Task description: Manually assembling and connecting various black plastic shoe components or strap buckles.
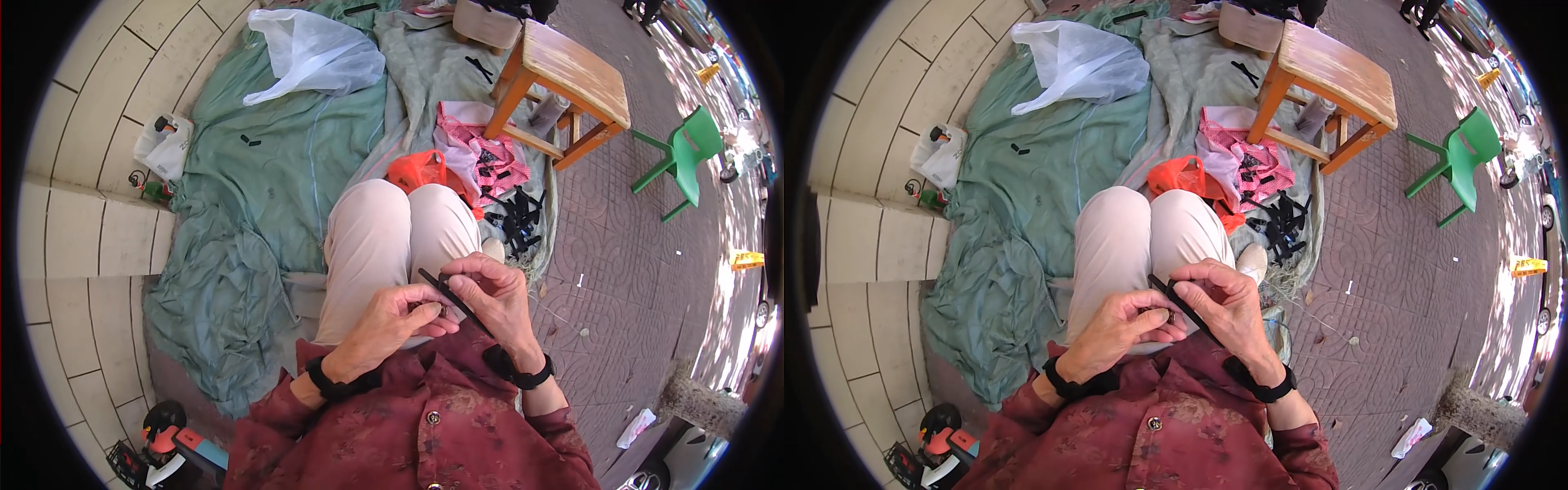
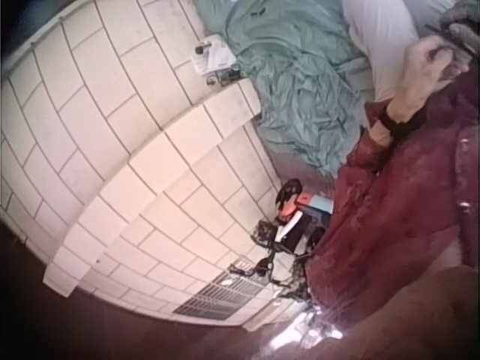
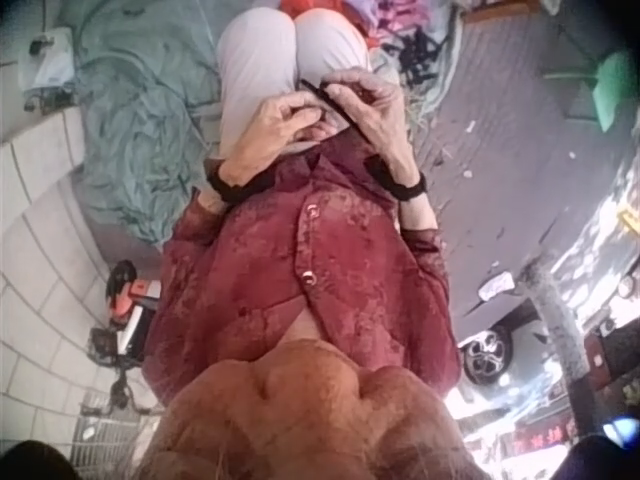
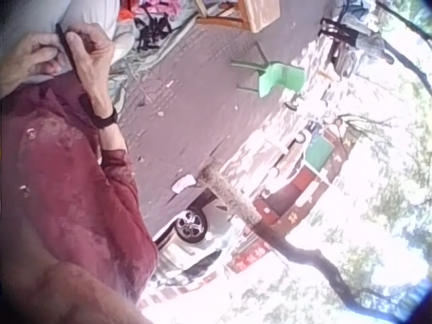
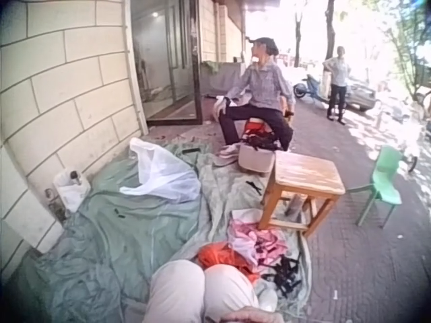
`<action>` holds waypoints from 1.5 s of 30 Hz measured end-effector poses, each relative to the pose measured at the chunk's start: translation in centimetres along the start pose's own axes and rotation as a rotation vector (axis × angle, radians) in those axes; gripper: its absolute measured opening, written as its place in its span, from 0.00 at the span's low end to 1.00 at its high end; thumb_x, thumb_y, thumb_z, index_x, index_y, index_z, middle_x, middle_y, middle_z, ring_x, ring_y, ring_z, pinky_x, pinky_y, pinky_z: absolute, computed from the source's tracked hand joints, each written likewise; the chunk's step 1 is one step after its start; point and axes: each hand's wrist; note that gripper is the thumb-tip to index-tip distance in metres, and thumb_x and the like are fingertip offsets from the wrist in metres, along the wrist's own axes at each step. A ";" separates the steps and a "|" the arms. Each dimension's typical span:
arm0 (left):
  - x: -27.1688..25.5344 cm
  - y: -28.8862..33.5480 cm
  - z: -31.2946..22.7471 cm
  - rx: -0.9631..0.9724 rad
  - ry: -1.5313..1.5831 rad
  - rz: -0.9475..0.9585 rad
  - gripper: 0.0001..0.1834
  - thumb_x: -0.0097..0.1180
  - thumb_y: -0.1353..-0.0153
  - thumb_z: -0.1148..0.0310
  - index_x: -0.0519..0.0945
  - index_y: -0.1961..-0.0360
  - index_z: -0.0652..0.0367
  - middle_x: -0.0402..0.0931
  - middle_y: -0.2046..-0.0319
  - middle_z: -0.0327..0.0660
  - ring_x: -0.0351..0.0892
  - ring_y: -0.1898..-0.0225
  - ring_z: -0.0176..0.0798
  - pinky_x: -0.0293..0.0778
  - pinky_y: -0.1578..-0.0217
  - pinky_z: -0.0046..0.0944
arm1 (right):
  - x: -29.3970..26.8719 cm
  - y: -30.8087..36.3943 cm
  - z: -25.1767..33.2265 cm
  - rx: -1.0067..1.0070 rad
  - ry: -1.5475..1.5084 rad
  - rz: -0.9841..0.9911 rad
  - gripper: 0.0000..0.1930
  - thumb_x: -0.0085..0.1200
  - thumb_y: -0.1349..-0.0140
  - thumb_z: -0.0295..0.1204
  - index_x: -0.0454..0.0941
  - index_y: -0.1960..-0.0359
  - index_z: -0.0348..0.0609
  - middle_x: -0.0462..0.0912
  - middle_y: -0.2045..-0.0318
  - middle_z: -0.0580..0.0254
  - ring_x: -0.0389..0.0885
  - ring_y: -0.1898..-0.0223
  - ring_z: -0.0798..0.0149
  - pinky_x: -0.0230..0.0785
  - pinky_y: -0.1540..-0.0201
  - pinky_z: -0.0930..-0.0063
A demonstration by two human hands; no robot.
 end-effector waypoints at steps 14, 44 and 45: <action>-1.1 -0.3 0.3 0.143 0.004 -0.130 0.13 0.49 0.31 0.72 0.75 0.51 0.70 0.80 0.60 0.45 0.82 0.61 0.34 0.78 0.58 0.30 | -0.3 0.7 1.6 0.205 0.182 0.112 0.16 0.57 0.37 0.21 0.75 0.48 0.39 0.74 0.76 0.74 0.69 0.78 0.82 0.61 0.76 0.87; -1.2 -0.3 -0.2 0.228 0.038 -0.138 0.15 0.45 0.31 0.75 0.72 0.47 0.72 0.77 0.54 0.50 0.82 0.54 0.40 0.77 0.51 0.34 | -0.4 1.7 0.9 0.244 -0.016 -0.040 0.08 0.58 0.38 0.20 0.80 0.57 0.36 0.74 0.78 0.75 0.68 0.80 0.82 0.59 0.78 0.87; -1.2 -0.3 -0.2 0.232 0.041 -0.149 0.14 0.45 0.31 0.76 0.72 0.47 0.72 0.77 0.55 0.49 0.81 0.54 0.40 0.77 0.50 0.34 | -0.5 1.6 0.7 0.224 0.027 -0.016 0.07 0.58 0.38 0.21 0.80 0.59 0.36 0.75 0.76 0.74 0.69 0.80 0.81 0.60 0.77 0.87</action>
Point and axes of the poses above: each hand's wrist, its own y-axis away from the middle knuckle, its own x-axis out of the palm, z = x × y
